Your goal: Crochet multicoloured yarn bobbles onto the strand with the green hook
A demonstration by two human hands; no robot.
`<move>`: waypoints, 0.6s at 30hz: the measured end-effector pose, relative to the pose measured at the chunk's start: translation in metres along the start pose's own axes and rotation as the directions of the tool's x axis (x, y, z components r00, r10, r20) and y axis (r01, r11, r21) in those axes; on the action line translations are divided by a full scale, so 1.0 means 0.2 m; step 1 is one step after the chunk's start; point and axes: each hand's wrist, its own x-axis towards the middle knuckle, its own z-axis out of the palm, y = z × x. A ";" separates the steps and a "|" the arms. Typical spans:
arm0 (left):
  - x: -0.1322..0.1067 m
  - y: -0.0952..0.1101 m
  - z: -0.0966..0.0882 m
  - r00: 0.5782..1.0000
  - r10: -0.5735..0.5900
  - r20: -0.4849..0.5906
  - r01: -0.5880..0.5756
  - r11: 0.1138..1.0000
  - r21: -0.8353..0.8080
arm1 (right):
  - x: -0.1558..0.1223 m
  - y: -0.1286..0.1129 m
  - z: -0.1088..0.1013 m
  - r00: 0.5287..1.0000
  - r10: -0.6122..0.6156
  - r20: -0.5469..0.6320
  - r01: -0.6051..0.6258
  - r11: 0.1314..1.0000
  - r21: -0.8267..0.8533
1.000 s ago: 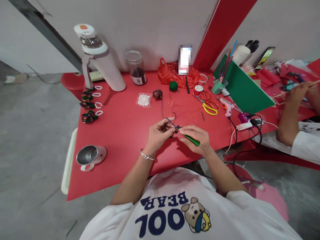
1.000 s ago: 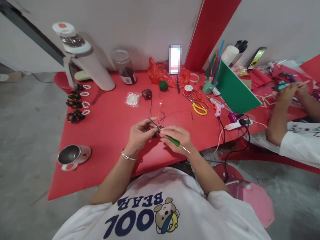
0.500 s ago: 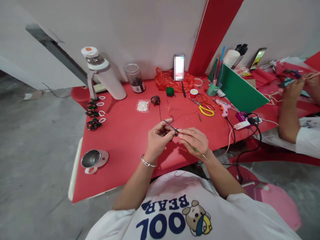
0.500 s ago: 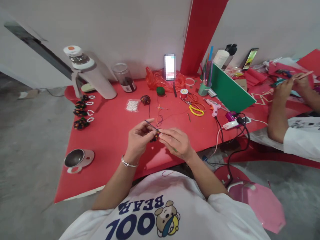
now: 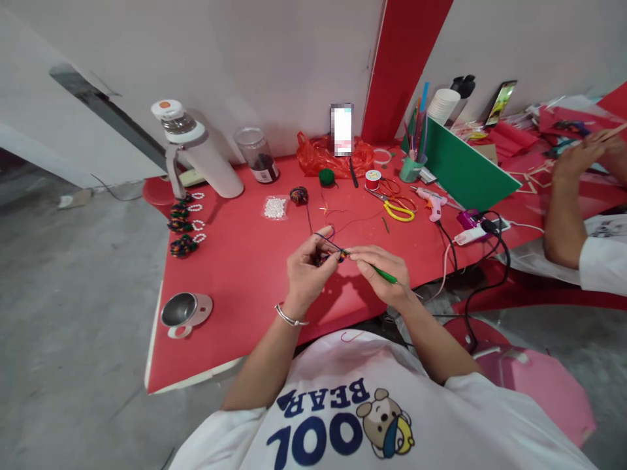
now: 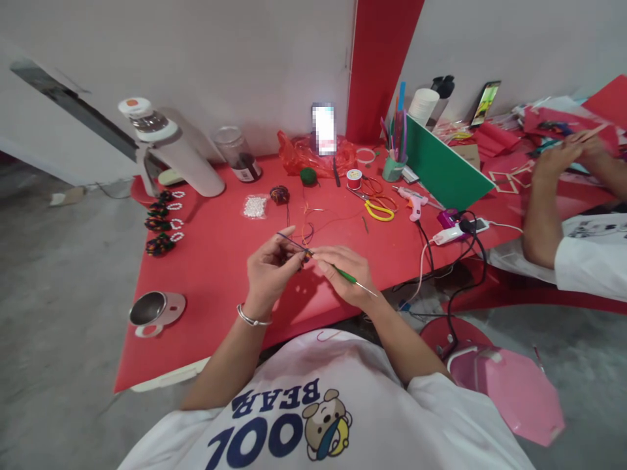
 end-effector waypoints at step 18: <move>0.01 -0.02 0.00 0.993 -0.096 0.064 0.102 0.990 -0.099 | -0.01 0.04 0.00 0.999 0.026 -0.047 -0.026 1.000 -0.001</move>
